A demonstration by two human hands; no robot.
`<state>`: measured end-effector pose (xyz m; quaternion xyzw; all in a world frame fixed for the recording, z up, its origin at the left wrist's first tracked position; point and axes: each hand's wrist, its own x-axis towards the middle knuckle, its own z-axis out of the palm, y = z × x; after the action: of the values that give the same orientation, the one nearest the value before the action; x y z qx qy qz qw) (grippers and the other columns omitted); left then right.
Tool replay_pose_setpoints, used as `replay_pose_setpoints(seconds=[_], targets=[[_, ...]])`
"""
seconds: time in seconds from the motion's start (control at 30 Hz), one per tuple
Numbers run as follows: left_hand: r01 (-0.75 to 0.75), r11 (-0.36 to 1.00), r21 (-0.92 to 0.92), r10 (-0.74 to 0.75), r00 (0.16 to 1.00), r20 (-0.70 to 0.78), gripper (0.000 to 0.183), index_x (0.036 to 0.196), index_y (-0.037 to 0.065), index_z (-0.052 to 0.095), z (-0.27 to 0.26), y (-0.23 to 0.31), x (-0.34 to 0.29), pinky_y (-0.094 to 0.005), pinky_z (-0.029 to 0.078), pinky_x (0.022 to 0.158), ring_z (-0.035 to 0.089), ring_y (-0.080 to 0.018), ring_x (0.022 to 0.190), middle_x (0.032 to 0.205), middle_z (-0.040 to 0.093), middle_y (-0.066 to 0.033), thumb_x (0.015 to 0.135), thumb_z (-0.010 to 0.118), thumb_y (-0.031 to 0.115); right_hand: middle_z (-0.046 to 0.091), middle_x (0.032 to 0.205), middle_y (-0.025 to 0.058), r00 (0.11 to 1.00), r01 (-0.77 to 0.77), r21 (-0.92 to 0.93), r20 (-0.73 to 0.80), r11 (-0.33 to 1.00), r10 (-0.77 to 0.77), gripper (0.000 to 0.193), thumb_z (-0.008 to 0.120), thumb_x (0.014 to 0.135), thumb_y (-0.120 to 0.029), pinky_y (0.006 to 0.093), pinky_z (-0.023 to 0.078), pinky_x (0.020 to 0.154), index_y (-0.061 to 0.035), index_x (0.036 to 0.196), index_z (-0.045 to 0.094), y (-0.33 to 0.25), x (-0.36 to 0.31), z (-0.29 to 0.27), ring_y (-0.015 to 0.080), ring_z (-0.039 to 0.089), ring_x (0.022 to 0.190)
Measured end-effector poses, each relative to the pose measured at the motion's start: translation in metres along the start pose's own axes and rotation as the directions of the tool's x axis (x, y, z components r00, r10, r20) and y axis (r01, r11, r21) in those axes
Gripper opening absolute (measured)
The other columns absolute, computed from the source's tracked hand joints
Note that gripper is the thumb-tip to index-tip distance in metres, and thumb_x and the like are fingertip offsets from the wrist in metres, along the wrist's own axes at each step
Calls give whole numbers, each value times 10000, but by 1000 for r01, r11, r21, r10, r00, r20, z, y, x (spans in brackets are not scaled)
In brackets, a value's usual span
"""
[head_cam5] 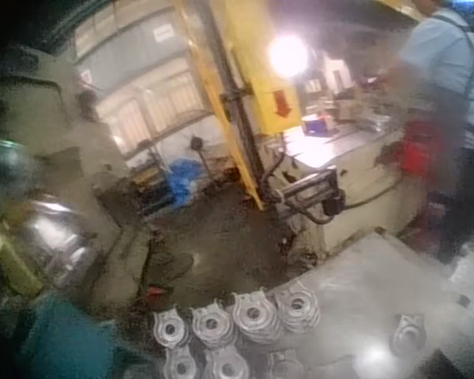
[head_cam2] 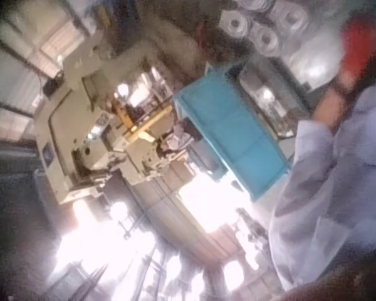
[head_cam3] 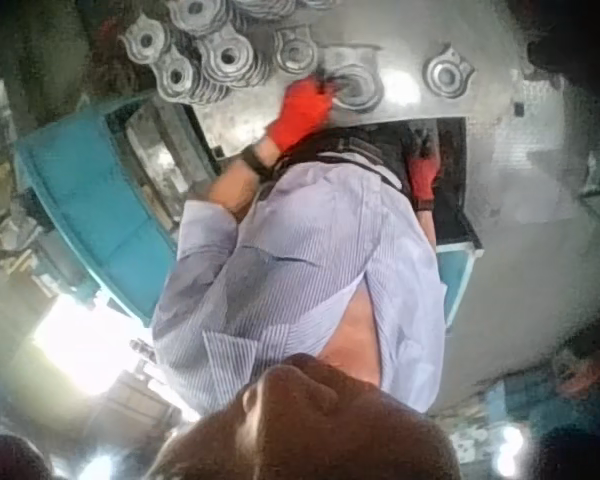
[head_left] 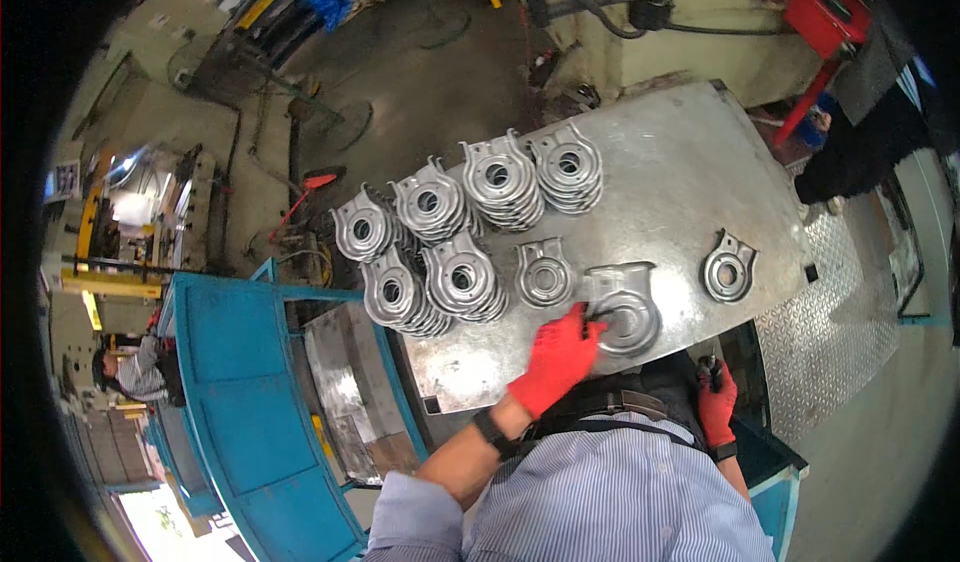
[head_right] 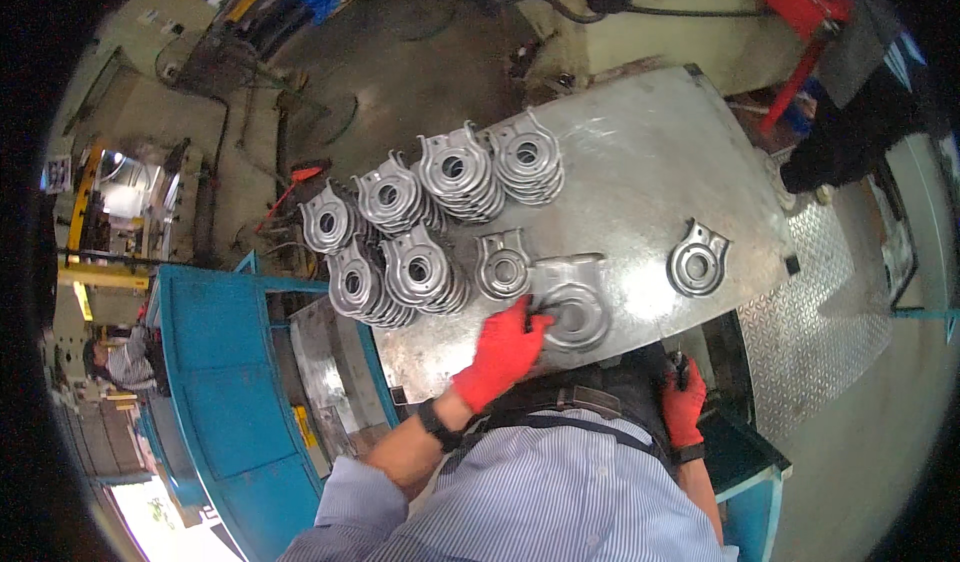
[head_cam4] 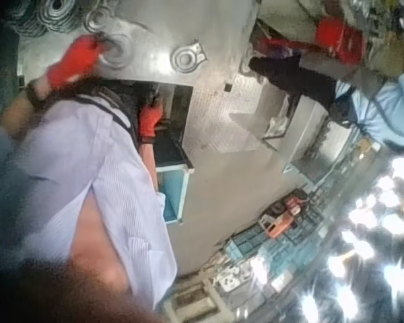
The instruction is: Manually assembling or checking bearing housings on a metal table in an industrial environment.
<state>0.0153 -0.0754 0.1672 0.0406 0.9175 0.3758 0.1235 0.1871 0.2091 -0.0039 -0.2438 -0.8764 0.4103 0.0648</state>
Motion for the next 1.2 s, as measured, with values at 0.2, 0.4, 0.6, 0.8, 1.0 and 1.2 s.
replay_pose_setpoints(seconds=[0.2, 0.4, 0.6, 0.8, 1.0, 1.2], targets=[[135, 936, 325, 31, 888, -459, 383, 1111, 56, 592, -108, -61, -20, -448, 447, 561, 605, -370, 659, 700, 611, -178, 823, 619, 307, 659, 946, 114, 996, 31, 84, 85, 996, -38, 265, 624, 856, -96, 296, 463, 797, 7, 1098, 591, -19, 8, 3, 155, 602, 888], [150, 908, 392, 87, 846, -527, 404, 1115, 15, 588, -147, -129, 5, -458, 473, 655, 610, -397, 757, 801, 632, -217, 859, 571, 328, 661, 960, 126, 996, 49, 46, 69, 998, -52, 271, 628, 846, -99, 315, 469, 807, 11, 1091, 590, -22, 15, 10, 189, 619, 899], [265, 852, 451, -49, 899, -436, 442, 1180, 26, 558, -141, -113, 21, -457, 481, 694, 623, -372, 773, 850, 648, -216, 874, 548, 345, 661, 959, 133, 997, 54, 51, 48, 997, -57, 288, 610, 819, -43, 324, 467, 816, 9, 1101, 584, -21, 15, 9, 216, 625, 909], [239, 844, 480, 7, 890, -456, 411, 1154, 6, 573, -142, -116, 21, -442, 479, 714, 626, -360, 794, 865, 652, -212, 881, 540, 312, 652, 962, 161, 996, 68, 0, 54, 998, -68, 357, 616, 774, -9, 336, 464, 827, 5, 1128, 572, -27, 7, 5, 242, 627, 921], [286, 818, 499, -67, 909, -412, 392, 1162, 39, 579, -151, -114, 24, -443, 478, 742, 622, -360, 848, 925, 650, -205, 872, 546, 301, 644, 987, 180, 998, 46, -8, 48, 999, -45, 375, 628, 766, -17, 353, 466, 829, -5, 1136, 565, -29, 5, 5, 281, 620, 939], [330, 775, 539, -82, 898, -431, 412, 1174, 45, 569, -149, -78, 25, -450, 483, 703, 631, -350, 791, 865, 652, -194, 859, 557, 310, 633, 1032, 197, 997, -70, 96, -10, 993, 71, 376, 659, 765, -81, 383, 468, 856, -22, 1127, 575, -25, 4, -3, 334, 609, 989]])
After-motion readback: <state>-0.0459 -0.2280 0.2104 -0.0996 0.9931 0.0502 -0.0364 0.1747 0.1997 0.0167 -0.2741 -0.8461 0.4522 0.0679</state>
